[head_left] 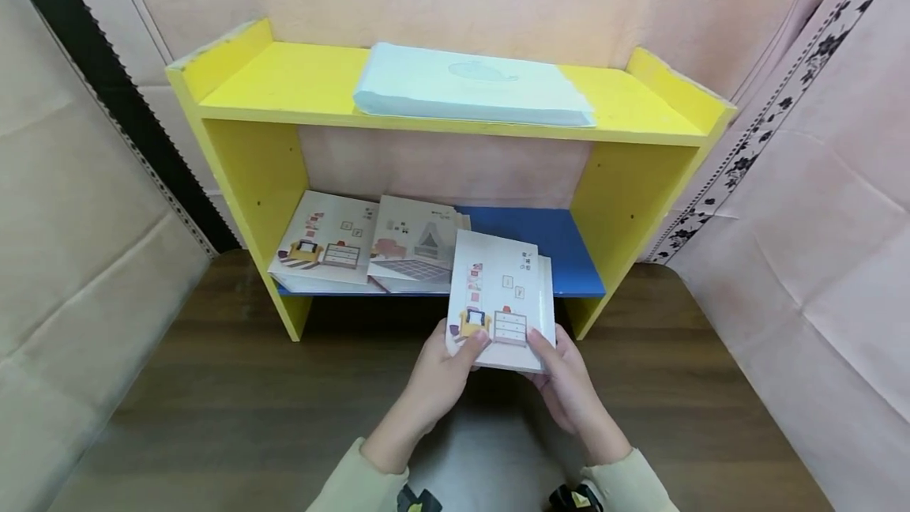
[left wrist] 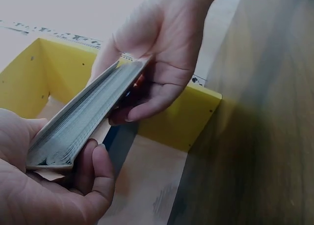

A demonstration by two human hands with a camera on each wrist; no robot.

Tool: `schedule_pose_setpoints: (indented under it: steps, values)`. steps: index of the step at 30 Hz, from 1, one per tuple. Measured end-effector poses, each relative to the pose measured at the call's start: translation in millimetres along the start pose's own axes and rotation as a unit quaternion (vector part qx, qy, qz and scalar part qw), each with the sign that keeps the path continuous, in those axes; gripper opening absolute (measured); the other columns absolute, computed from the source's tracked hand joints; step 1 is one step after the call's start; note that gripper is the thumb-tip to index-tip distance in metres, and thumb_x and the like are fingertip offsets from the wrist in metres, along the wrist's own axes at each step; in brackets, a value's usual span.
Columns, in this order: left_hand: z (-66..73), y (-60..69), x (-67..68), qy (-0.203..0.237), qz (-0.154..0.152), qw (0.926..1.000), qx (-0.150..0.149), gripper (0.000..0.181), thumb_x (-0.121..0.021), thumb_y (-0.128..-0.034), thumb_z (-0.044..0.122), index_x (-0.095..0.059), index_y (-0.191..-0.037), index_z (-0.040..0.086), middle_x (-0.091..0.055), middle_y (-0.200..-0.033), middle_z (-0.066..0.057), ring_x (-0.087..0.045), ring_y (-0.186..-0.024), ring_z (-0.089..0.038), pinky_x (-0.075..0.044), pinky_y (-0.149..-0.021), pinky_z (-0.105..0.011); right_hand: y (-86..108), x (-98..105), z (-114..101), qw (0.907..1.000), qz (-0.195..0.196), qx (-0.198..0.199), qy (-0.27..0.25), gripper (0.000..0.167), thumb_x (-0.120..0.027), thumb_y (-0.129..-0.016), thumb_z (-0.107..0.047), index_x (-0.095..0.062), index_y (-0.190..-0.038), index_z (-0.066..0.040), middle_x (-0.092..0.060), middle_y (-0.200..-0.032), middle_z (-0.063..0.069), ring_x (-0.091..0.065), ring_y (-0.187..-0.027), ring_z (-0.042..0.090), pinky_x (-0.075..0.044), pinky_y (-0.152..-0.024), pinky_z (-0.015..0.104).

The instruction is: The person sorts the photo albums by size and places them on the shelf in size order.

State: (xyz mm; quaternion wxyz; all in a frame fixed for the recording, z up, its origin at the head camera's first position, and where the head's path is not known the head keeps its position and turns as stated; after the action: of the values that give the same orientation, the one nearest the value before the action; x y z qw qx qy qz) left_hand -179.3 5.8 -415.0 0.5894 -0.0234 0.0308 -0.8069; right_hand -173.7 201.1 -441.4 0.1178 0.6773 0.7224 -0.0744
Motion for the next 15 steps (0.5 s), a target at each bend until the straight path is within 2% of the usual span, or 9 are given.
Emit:
schedule_pose_setpoints:
  steps: [3,10,15]
  values:
    - [0.9,-5.0,-2.5,0.008,0.001,0.9998,0.017,0.046,-0.054,-0.098,0.042,-0.047,-0.135,0.015,-0.06,-0.115,-0.002,-0.059,-0.096,-0.02,-0.05,-0.085,-0.041,1.1,0.3,2.6,0.9996,0.002,0.014,-0.023,0.051,-0.053,-0.101,-0.032,-0.032,-0.14,-0.008,-0.058,-0.127,0.014,-0.064,-0.105,0.025,-0.051,-0.09,0.04]
    - [2.3,-15.2,-4.1,0.026,-0.004,0.9988,0.04,0.042,-0.052,-0.0992,0.041,-0.049,-0.133,0.016,-0.059,-0.117,-0.002,-0.059,-0.098,-0.021,-0.049,-0.087,-0.044,6.3,1.4,8.8,0.9962,-0.052,0.057,-0.04,0.045,-0.047,-0.104,-0.023,-0.03,-0.142,-0.005,-0.062,-0.121,0.012,-0.066,-0.1,0.024,-0.051,-0.09,0.042]
    - [6.8,-21.4,-4.0,0.038,-0.036,0.9975,0.048,0.048,-0.049,-0.1001,0.042,-0.044,-0.138,0.012,-0.056,-0.123,-0.006,-0.059,-0.102,-0.022,-0.049,-0.091,-0.043,7.5,2.7,8.9,0.9942,-0.051,0.077,-0.056,0.04,-0.047,-0.104,-0.019,-0.031,-0.138,-0.004,-0.065,-0.113,0.012,-0.067,-0.096,0.023,-0.051,-0.09,0.042]
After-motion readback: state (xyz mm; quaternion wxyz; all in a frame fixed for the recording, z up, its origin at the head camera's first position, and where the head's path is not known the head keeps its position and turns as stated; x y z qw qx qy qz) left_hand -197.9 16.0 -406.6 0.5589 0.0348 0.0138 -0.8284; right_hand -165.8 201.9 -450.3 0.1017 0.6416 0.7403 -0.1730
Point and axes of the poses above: each hand's wrist, its own y-axis away from the middle knuckle, its own x-axis out of the back of the hand, z = x × y, the point moved 2 cm from there along -y, towards the middle knuckle
